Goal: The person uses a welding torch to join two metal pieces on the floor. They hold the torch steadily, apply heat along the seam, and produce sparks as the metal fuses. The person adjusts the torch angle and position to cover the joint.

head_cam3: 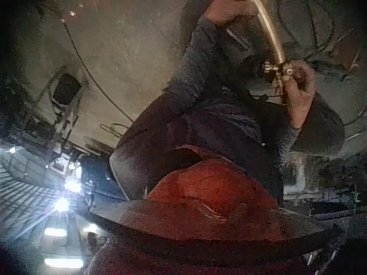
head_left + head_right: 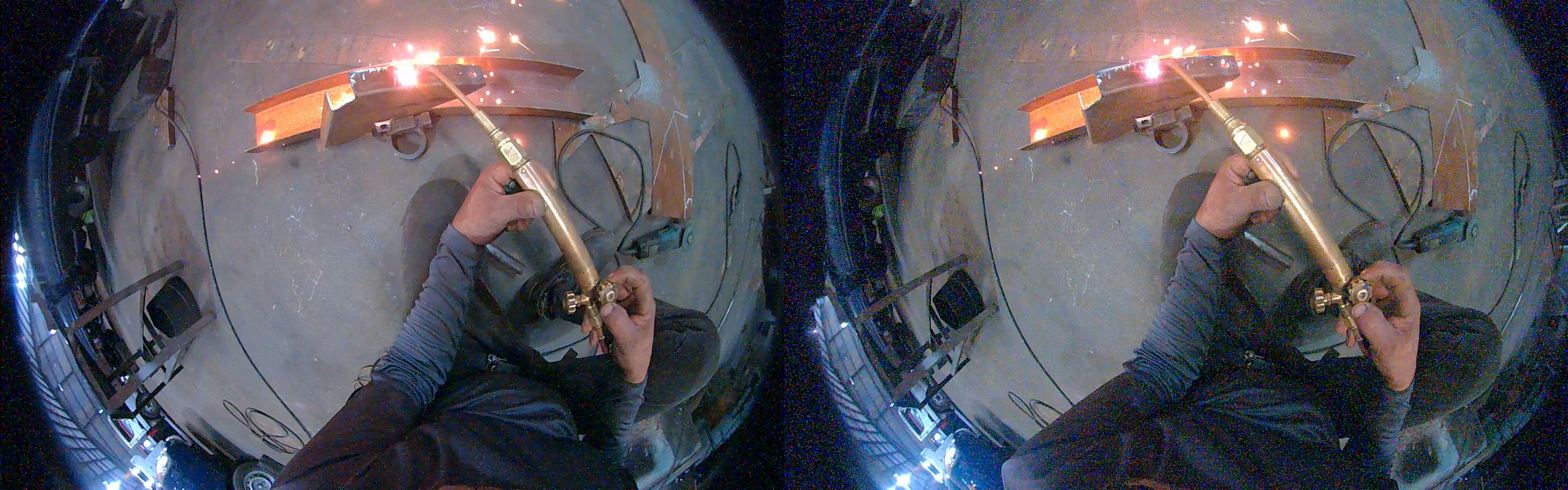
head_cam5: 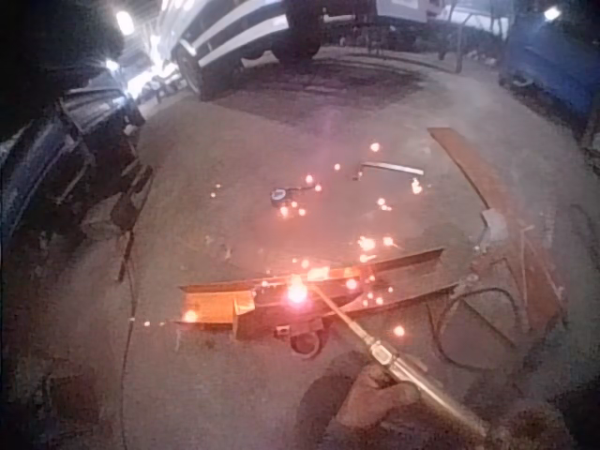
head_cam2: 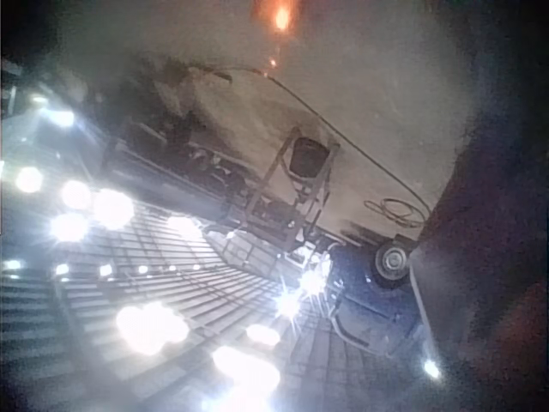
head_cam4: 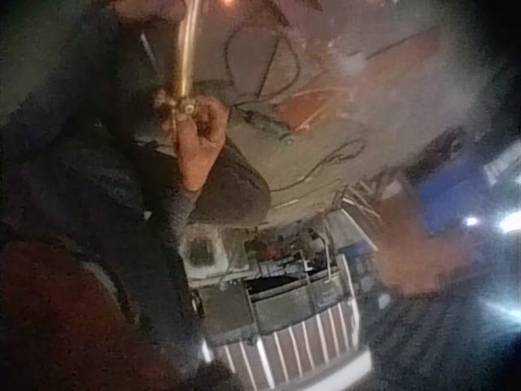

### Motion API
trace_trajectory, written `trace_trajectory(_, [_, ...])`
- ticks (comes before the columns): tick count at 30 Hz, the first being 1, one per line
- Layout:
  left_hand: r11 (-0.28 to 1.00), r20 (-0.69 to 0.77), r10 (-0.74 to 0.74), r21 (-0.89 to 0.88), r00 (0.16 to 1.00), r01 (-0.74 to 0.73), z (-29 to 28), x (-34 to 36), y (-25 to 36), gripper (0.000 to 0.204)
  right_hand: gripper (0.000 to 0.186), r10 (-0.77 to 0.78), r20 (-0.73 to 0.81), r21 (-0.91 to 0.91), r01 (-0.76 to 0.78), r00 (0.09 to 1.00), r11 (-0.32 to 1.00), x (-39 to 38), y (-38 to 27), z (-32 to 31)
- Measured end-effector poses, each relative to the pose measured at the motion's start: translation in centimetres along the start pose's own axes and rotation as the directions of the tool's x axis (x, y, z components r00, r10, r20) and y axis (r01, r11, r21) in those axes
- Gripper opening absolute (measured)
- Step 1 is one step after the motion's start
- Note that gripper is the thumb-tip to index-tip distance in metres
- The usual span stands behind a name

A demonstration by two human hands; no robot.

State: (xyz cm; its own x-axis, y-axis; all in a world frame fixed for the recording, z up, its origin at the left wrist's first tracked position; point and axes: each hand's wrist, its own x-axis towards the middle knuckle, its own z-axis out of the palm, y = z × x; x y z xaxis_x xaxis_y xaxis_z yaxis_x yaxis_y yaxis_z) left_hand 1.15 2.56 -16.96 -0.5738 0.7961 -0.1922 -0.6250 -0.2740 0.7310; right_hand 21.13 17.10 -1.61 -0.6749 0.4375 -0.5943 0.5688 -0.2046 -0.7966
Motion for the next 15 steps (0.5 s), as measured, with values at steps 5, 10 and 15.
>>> trace_trajectory(5, [1.0,0.005,-0.008,-0.02,1.0,0.008,-0.16,0.03,-0.34,0.043,0.039,-0.006,-0.014,0.0,0.006,1.0,1.0,-0.01,0.08,0.02])
trace_trajectory(10, [0.999,0.011,-0.011,-0.03,1.0,0.011,-0.28,0.11,-0.64,0.043,0.039,-0.013,-0.01,0.006,0.013,1.0,1.0,0.0,0.11,0.03])
trace_trajectory(15, [1.0,0.004,-0.027,-0.016,1.0,0.027,-0.54,0.09,-0.8,0.048,0.038,-0.01,0.007,0.009,0.01,1.0,1.0,0.1,-0.1,0.18])
